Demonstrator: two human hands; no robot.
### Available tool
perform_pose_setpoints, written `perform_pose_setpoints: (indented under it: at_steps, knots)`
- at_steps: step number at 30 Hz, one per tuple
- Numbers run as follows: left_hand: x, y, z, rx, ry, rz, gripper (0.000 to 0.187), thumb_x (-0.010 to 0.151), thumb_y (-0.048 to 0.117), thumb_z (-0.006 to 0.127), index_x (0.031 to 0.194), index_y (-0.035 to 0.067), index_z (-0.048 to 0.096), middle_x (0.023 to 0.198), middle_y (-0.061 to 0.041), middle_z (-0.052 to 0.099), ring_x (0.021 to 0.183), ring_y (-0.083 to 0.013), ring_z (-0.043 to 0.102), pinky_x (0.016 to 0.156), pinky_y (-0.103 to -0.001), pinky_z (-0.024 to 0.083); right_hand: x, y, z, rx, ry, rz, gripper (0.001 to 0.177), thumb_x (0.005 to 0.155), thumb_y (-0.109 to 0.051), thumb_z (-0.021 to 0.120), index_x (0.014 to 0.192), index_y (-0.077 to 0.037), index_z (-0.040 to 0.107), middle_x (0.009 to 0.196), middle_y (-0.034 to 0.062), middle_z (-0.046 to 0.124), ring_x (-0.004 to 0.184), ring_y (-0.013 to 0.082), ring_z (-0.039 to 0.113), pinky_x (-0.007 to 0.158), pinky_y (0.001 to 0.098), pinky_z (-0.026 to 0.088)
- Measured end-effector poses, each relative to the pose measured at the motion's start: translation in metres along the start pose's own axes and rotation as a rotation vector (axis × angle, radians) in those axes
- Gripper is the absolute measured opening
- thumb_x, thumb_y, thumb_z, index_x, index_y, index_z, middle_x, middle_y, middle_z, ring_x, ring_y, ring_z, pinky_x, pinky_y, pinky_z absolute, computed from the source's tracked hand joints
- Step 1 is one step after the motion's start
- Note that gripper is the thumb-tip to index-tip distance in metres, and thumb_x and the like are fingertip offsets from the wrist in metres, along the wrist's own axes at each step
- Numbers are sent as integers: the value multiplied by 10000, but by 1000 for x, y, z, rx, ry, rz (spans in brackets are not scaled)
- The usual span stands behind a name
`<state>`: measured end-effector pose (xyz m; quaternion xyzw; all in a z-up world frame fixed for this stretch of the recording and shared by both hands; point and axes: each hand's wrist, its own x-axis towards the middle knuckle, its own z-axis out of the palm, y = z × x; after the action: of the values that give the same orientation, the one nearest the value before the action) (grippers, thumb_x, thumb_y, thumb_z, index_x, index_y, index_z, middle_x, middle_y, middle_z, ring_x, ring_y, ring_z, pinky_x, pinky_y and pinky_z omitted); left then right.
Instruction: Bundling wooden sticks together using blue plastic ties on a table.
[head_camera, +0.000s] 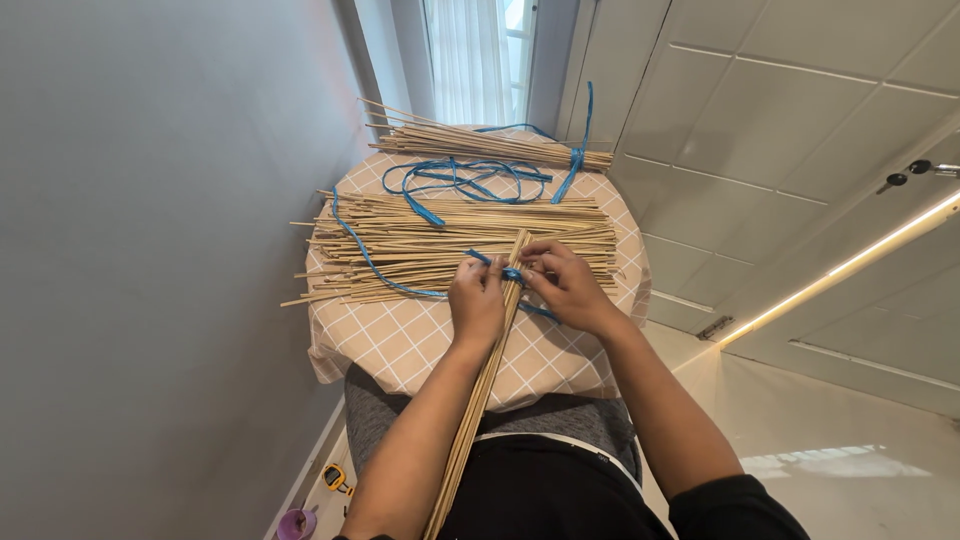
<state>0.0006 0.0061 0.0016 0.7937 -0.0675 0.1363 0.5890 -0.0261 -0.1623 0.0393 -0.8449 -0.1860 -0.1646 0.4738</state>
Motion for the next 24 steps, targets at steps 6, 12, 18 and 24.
perform_pose_setpoints:
  at_steps: [6, 12, 18, 24]
  knots:
    - [3, -10, -5, 31, -19, -207, 312, 1017, 368, 577, 920, 173, 800, 798, -86, 704, 961, -341, 705, 882, -466, 535, -19, 20, -11, -345, -7, -3, 256, 930, -209, 714, 735, -87, 600, 1098, 101, 678, 1118, 362, 661, 940, 442, 521]
    - [4, -10, 2, 30, -17, -338, 336, 991, 433, 587, 880, 209, 810, 646, -26, 731, 882, -312, 742, 818, -444, 542, -30, 41, -14, -462, -44, 8, 236, 942, -245, 705, 773, -108, 613, 1006, 81, 659, 1052, 341, 650, 898, 450, 510]
    - [2, -9, 4, -2, 44, -359, 328, 993, 416, 588, 864, 203, 800, 610, -2, 732, 806, -246, 760, 789, -404, 539, -36, 39, -18, -574, -79, 36, 197, 946, -330, 676, 811, -188, 654, 951, 8, 642, 1039, 262, 623, 876, 400, 464]
    - [11, -28, 12, -188, 52, -401, 289, 990, 322, 627, 879, 102, 779, 619, -106, 732, 580, -180, 735, 534, -251, 566, -41, 47, -18, -569, -90, 71, 164, 942, -333, 678, 825, -219, 659, 920, -15, 642, 1020, 233, 616, 888, 389, 441]
